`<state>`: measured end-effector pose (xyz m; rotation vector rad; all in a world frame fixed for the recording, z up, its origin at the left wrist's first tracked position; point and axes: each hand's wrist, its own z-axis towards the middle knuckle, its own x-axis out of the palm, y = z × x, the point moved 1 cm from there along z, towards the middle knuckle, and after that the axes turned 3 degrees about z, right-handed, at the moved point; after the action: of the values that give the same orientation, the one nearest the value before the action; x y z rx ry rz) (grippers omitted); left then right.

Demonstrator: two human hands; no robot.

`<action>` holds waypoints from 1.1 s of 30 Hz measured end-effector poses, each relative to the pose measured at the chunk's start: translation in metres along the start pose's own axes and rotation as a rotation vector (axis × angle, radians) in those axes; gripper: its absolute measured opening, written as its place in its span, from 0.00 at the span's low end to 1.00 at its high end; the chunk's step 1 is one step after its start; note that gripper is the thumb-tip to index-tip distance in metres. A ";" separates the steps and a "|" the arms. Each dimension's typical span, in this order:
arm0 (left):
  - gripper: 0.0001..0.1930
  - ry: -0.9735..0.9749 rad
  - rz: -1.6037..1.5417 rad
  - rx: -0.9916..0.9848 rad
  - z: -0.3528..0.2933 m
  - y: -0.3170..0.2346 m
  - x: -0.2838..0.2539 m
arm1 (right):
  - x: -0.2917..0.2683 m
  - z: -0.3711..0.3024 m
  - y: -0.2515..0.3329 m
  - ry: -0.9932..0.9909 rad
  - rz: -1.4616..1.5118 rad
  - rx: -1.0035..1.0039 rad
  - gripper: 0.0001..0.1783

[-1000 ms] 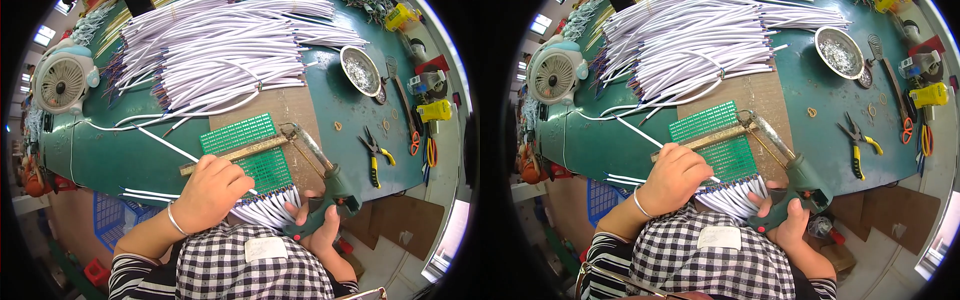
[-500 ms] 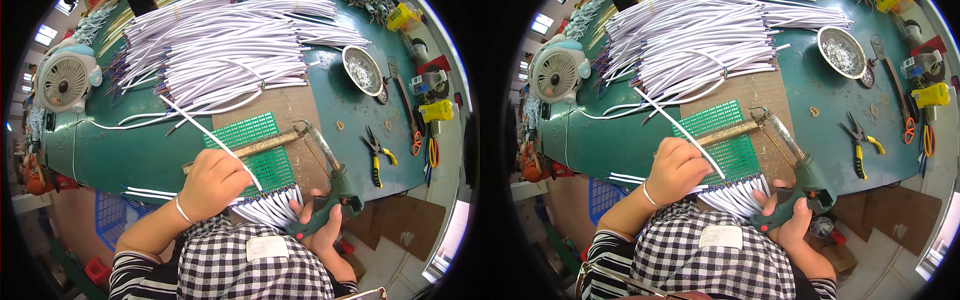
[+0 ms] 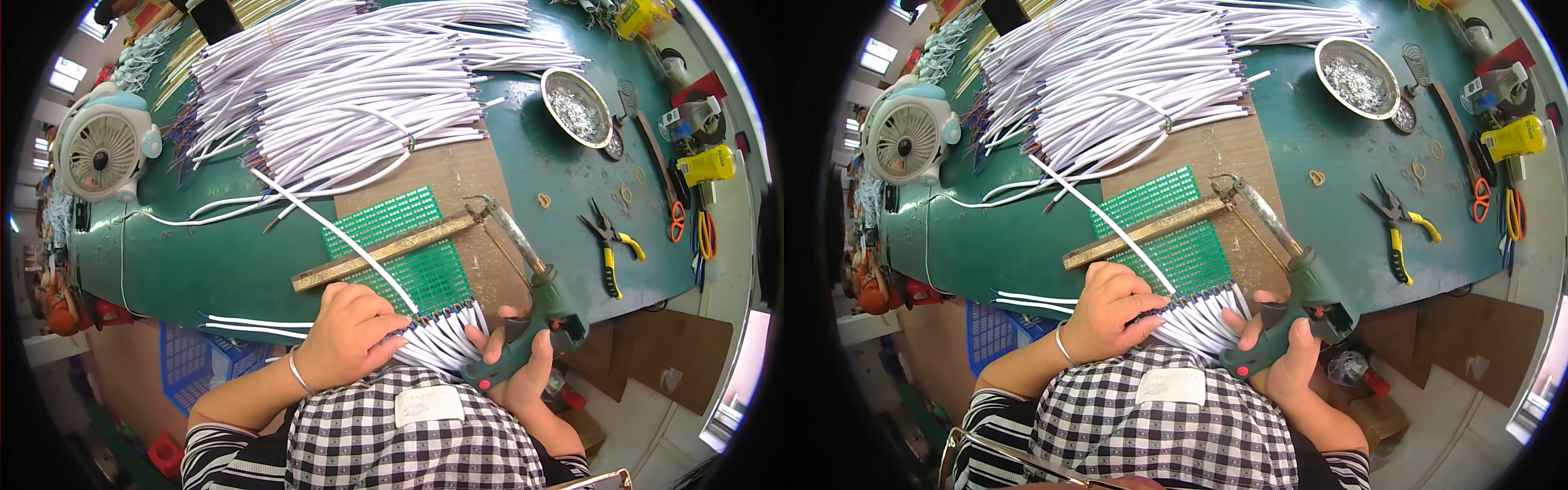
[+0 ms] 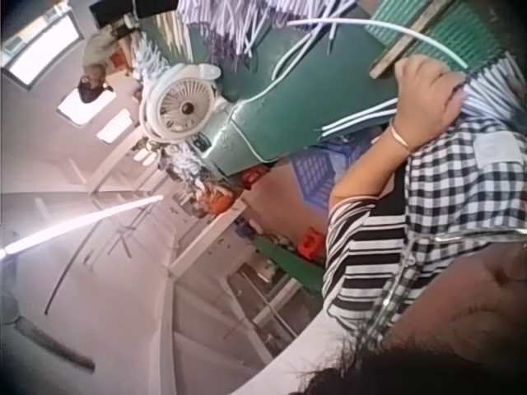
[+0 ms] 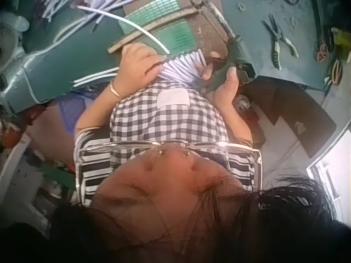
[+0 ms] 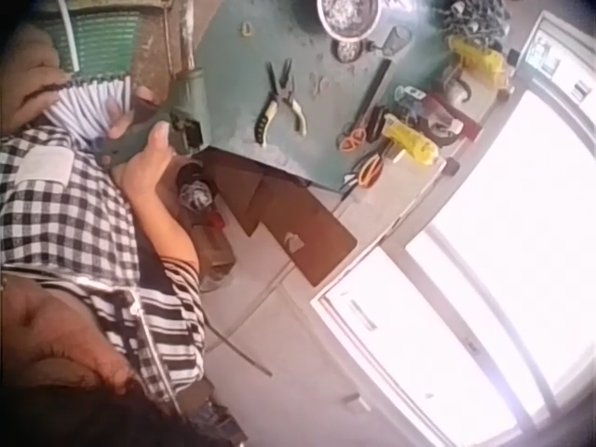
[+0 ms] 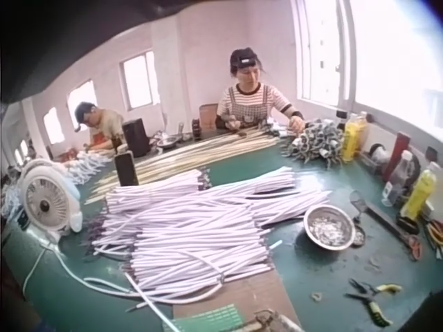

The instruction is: The person solders wires onto a green circuit board with a handheld heat tool, lifts the board, places a metal bar over it, and solders additional wires into the board one by one.

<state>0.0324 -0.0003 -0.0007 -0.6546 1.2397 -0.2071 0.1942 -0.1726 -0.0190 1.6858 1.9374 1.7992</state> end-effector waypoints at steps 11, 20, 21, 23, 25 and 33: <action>0.14 0.044 -0.113 -0.044 0.004 0.002 -0.004 | 0.001 0.000 -0.001 -0.054 0.108 0.001 0.28; 0.14 0.071 -0.116 -0.053 0.004 0.000 -0.005 | 0.003 0.002 0.000 -0.061 0.109 -0.004 0.27; 0.14 0.094 -0.139 -0.052 0.005 0.000 -0.007 | 0.002 0.002 0.001 -0.055 0.110 0.001 0.27; 0.14 0.102 -0.139 -0.029 0.003 0.003 -0.007 | 0.002 0.004 0.001 -0.042 0.113 -0.006 0.27; 0.14 0.109 -0.127 0.016 0.003 0.003 -0.009 | 0.002 0.003 0.000 -0.059 0.116 0.022 0.27; 0.05 0.051 0.132 0.224 0.096 0.008 -0.060 | -0.011 -0.004 -0.003 -0.133 0.288 -0.019 0.25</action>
<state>0.0993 0.0689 0.0593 -0.3750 1.2815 -0.2493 0.1943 -0.1820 -0.0261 2.1104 1.6922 1.7246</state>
